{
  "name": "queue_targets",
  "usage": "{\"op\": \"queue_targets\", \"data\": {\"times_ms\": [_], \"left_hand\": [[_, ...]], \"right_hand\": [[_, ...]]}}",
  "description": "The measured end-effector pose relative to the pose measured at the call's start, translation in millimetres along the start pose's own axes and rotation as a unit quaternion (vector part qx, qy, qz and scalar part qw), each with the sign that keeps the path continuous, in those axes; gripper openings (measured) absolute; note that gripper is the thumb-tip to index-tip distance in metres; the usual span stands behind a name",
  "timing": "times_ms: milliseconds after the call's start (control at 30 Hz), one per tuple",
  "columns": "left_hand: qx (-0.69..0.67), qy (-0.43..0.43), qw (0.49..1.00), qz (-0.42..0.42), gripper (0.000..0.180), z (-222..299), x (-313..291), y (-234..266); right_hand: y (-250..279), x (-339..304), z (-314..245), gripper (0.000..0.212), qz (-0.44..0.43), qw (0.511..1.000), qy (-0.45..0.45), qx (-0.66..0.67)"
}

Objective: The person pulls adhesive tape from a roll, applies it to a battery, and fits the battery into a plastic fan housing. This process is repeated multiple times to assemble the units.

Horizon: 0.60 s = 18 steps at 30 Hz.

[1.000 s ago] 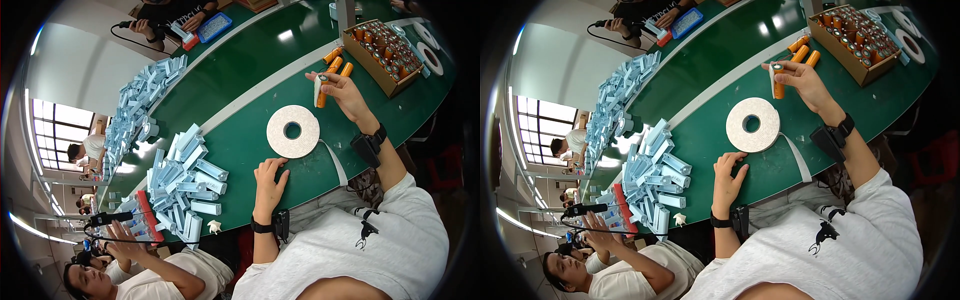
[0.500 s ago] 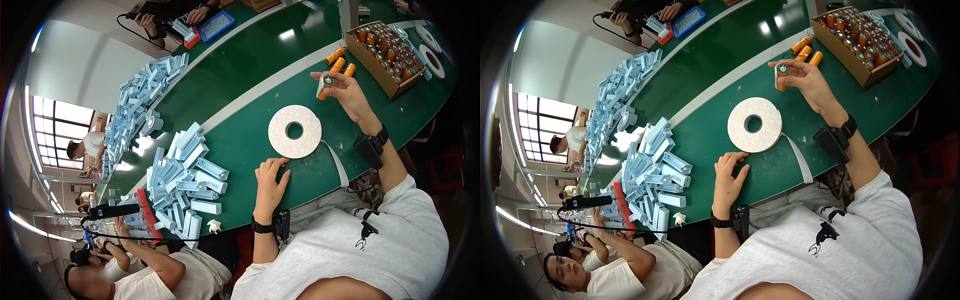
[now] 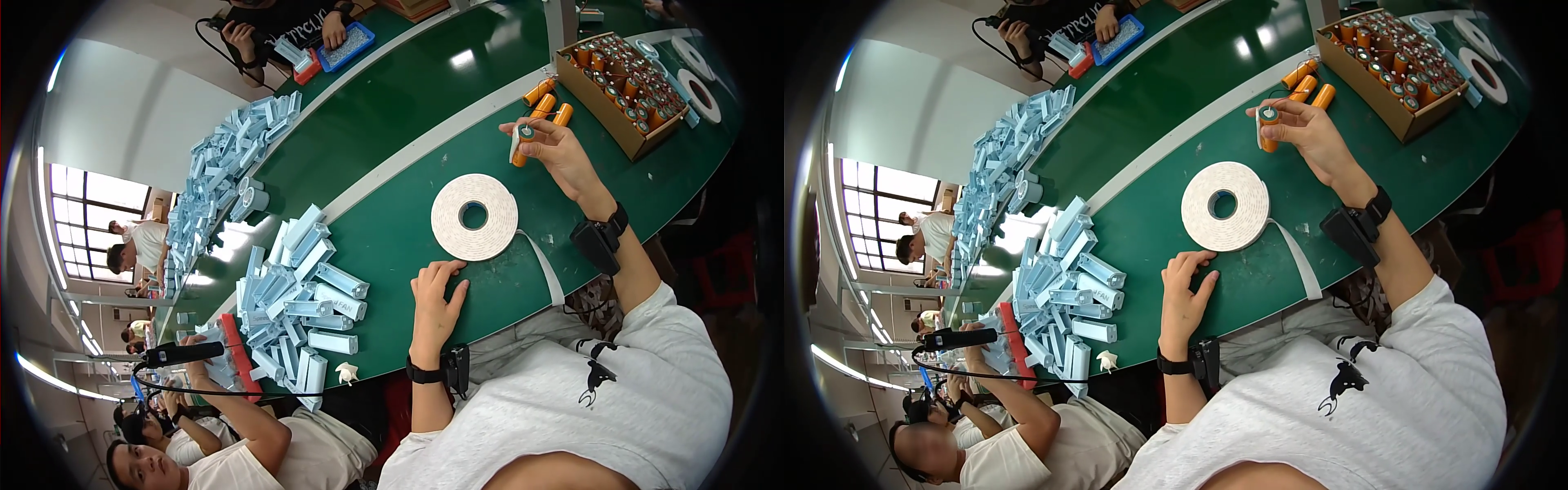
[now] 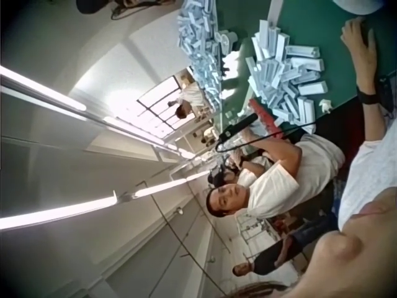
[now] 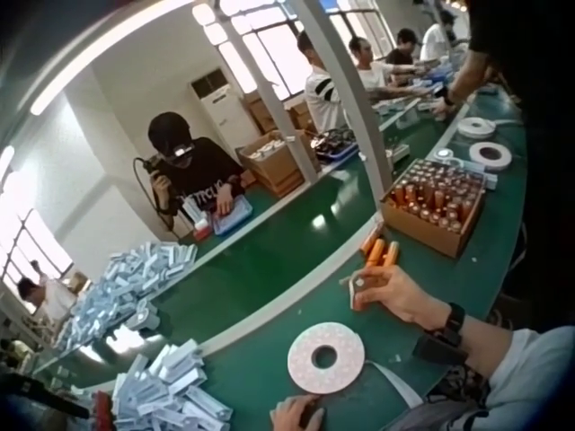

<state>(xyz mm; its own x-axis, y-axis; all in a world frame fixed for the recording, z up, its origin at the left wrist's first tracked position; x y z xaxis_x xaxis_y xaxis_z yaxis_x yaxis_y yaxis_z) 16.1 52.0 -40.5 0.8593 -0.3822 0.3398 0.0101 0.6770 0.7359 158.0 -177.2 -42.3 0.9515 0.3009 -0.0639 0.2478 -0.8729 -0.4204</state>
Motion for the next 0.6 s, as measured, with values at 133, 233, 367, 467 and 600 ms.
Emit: {"op": "queue_targets", "data": {"times_ms": [133, 233, 367, 467, 600], "left_hand": [[-0.001, 0.001, 1.000, 0.000, 0.025, -1.6, -0.2, 1.1], [0.005, 0.016, 1.000, 0.022, 0.025, -8.5, -2.0, 6.6], [-0.020, -0.016, 0.999, 0.037, 0.021, -1.2, -3.8, 9.1], [-0.031, -0.035, 0.996, 0.070, 0.019, -11.8, -8.7, 6.7], [-0.053, -0.035, 0.994, 0.091, 0.020, -14.8, -12.3, 7.7]], "right_hand": [[-2.4, 1.1, 1.2, 0.030, -0.003, 1.000, -0.009, 0.003], [-8.9, 4.5, 4.2, 0.033, -0.001, 1.000, -0.023, 0.007], [-5.2, -0.7, 6.0, 0.040, -0.063, 0.998, 0.001, -0.001], [10.0, 6.3, 19.6, 0.038, -0.057, 0.998, -0.027, -0.021], [14.4, 10.5, 27.4, 0.038, -0.066, 0.996, -0.034, -0.053]]}}
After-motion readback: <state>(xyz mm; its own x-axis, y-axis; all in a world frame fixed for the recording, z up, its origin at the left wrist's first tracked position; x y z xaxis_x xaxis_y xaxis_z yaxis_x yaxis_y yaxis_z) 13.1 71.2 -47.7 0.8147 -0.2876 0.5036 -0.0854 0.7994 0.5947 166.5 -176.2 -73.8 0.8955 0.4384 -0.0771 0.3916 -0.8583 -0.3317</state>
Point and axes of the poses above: each hand's wrist, its own x-axis towards the middle knuckle, its own y-axis out of the back of the hand, z = x × y, the point moved 6 cm from there along x, towards the middle knuckle, and after that the axes turned 15 degrees about -y, right-handed, at the moved point
